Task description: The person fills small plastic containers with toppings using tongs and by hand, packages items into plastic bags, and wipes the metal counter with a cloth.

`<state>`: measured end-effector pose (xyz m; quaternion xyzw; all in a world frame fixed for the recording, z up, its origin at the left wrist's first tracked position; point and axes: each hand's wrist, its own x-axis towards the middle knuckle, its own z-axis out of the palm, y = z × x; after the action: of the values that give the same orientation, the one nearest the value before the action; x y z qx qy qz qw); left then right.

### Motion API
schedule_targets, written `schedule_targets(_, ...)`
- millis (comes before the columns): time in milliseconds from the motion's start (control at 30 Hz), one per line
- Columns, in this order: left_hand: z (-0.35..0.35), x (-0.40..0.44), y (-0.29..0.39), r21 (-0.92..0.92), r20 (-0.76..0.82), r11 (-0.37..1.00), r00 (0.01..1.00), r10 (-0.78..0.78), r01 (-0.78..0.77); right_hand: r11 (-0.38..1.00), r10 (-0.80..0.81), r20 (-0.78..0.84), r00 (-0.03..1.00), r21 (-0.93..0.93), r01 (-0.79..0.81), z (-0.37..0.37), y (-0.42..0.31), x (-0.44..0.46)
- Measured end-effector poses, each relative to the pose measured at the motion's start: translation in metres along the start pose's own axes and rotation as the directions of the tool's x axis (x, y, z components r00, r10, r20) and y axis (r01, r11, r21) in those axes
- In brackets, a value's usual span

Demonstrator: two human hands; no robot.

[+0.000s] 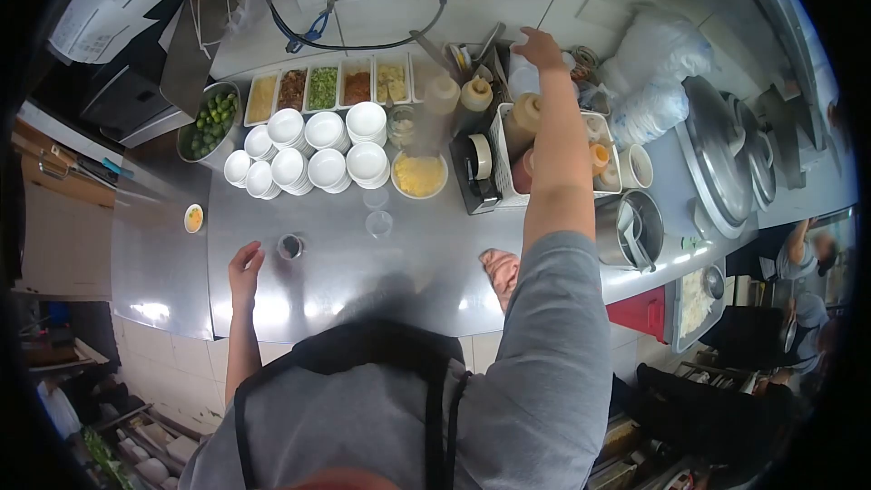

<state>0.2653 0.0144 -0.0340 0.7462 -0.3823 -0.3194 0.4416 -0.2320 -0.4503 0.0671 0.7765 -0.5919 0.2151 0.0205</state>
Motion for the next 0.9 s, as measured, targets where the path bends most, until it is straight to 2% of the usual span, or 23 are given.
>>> schedule_targets(33, 0.002, 0.000, 0.002, -0.001, -0.003, 1.000, 1.000, 0.001, -0.001, 1.000, -0.003, -0.002, 1.000, 0.001, 0.003, -0.005, -0.006, -0.002)
schedule_targets(100, 0.004, -0.003, 0.007, 0.029, 0.004, 1.000, 1.000, 0.009, -0.009, 0.997, 0.071, 0.163, 0.984, -0.040, -0.065, -0.009, -0.012, -0.001)
schedule_targets(200, 0.002, -0.004, 0.007, 0.032, -0.009, 0.999, 1.000, 0.016, -0.016, 0.989, 0.131, 0.114, 0.985, 0.058, -0.138, -0.002, 0.001, 0.003)
schedule_targets(300, -0.003, -0.004, 0.001, 0.013, -0.020, 1.000, 0.999, 0.026, -0.026, 0.997, 0.071, 0.037, 0.997, 0.024, -0.071, 0.004, 0.009, 0.004)
schedule_targets(433, -0.005, -0.005, -0.004, 0.053, -0.029, 0.998, 0.999, 0.017, -0.015, 0.998, 0.053, 0.059, 0.997, 0.012, -0.054, 0.007, 0.015, 0.015)
schedule_targets(500, -0.003, -0.004, -0.006, 0.068, -0.021, 0.998, 1.000, 0.011, -0.009, 0.975, 0.164, 0.067, 0.984, 0.137, -0.172, 0.008, 0.027, 0.024)
schedule_targets(533, -0.002, -0.004, -0.004, 0.068, -0.023, 0.998, 1.000, 0.011, -0.010, 0.976, 0.162, 0.066, 0.985, 0.139, -0.170, 0.011, 0.037, 0.023)
schedule_targets(600, 0.000, -0.005, 0.002, 0.051, -0.022, 0.999, 1.000, -0.003, 0.004, 0.997, 0.070, 0.005, 0.998, -0.027, -0.070, 0.018, 0.052, 0.017)
schedule_targets(633, 0.000, -0.005, 0.002, 0.050, -0.025, 0.999, 1.000, -0.002, 0.004, 0.997, 0.067, 0.004, 0.998, -0.027, -0.067, 0.015, 0.047, 0.012)
schedule_targets(700, 0.001, -0.004, 0.002, 0.047, -0.026, 0.999, 0.999, 0.021, -0.020, 0.985, 0.062, 0.224, 0.973, -0.172, -0.023, 0.013, 0.044, 0.003)
schedule_targets(767, 0.002, -0.005, 0.007, 0.028, -0.028, 1.000, 1.000, 0.011, -0.010, 0.977, 0.097, 0.261, 0.960, -0.209, -0.042, 0.018, 0.047, 0.002)
schedule_targets(833, 0.003, -0.003, 0.009, 0.013, -0.032, 1.000, 0.999, 0.003, -0.002, 0.950, 0.013, 0.210, 0.978, -0.306, 0.054, 0.018, 0.040, -0.004)
schedule_targets(900, 0.003, -0.001, 0.006, 0.030, -0.024, 0.999, 0.999, 0.021, -0.021, 0.970, 0.059, 0.222, 0.973, -0.241, -0.004, 0.016, 0.042, -0.002)
